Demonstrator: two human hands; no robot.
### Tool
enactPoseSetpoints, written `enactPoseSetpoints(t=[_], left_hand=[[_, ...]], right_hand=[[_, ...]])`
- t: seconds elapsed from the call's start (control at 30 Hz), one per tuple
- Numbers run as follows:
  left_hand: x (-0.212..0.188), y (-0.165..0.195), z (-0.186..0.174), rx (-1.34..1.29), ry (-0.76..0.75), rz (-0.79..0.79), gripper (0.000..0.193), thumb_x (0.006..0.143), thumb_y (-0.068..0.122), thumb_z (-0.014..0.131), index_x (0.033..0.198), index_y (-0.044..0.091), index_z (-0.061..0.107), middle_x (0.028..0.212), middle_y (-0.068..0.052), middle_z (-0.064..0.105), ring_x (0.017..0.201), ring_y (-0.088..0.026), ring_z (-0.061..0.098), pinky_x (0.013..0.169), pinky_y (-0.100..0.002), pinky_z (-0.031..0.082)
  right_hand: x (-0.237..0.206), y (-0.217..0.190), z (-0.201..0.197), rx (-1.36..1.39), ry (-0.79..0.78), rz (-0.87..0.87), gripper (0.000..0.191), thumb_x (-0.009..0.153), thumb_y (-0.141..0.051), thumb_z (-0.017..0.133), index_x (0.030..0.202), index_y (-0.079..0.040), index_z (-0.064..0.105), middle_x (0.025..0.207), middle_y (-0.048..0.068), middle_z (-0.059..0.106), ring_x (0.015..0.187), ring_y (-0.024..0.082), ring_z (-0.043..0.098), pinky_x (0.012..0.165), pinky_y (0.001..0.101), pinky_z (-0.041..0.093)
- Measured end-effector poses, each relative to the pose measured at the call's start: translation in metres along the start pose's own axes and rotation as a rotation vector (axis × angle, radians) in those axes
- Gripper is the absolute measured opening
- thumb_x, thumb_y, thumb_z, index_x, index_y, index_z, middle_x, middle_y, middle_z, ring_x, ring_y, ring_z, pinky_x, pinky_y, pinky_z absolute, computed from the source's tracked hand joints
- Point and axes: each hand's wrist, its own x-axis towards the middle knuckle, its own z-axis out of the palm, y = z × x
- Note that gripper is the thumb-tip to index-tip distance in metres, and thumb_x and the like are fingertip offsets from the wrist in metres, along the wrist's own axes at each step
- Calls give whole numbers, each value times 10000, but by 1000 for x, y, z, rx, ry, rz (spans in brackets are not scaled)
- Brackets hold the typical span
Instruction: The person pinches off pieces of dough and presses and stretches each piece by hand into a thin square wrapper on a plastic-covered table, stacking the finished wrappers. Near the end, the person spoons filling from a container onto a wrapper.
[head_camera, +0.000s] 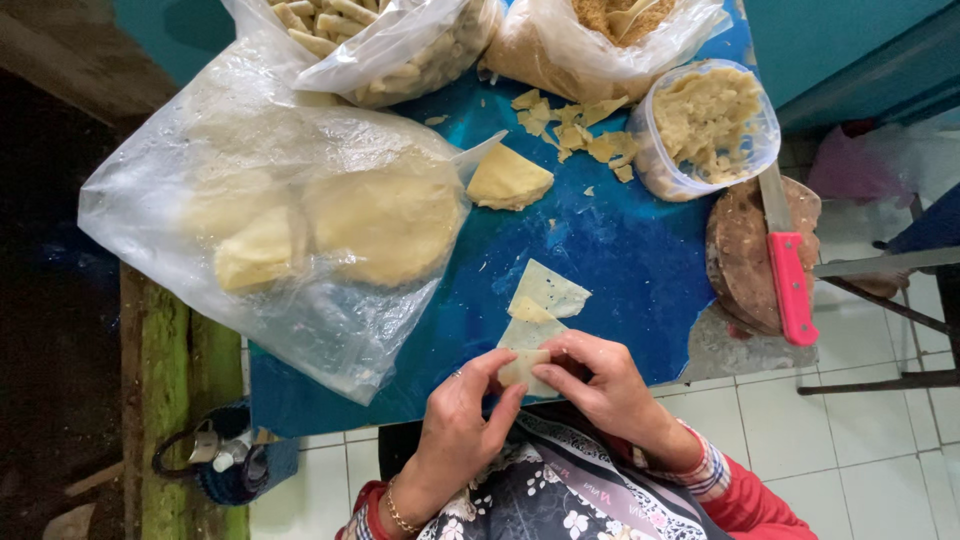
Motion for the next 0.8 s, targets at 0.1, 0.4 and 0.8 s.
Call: enactPoseSetpoints(t=[0.1, 0.4, 0.8], left_hand=[[0, 2, -1, -117, -19, -148, 341, 895, 54, 749, 1209, 11, 621, 869, -120, 731, 725, -201, 746, 617, -321, 573], [-1, 10, -9, -463, -125, -292, 236, 985, 26, 632, 1217, -9, 604, 892, -108, 765, 784, -161, 783, 687, -269, 604], [6, 15, 0, 339, -155, 157, 319, 880, 29, 684, 1197, 5, 661, 753, -89, 637, 675, -256, 635, 619, -389, 485]], right_hand=[[-4, 2, -6, 136, -72, 10, 156, 909, -80, 747, 1036, 5, 718, 847, 8, 706, 711, 46, 600, 602, 226, 488], [-12, 1, -15, 637, -130, 360, 138, 969, -115, 674, 1024, 5, 715, 854, -7, 683, 725, 43, 557, 620, 226, 443], [2, -24, -2, -442, 161, -341, 132, 809, -114, 808, 895, -67, 720, 834, 76, 676, 706, 230, 668, 589, 331, 530]])
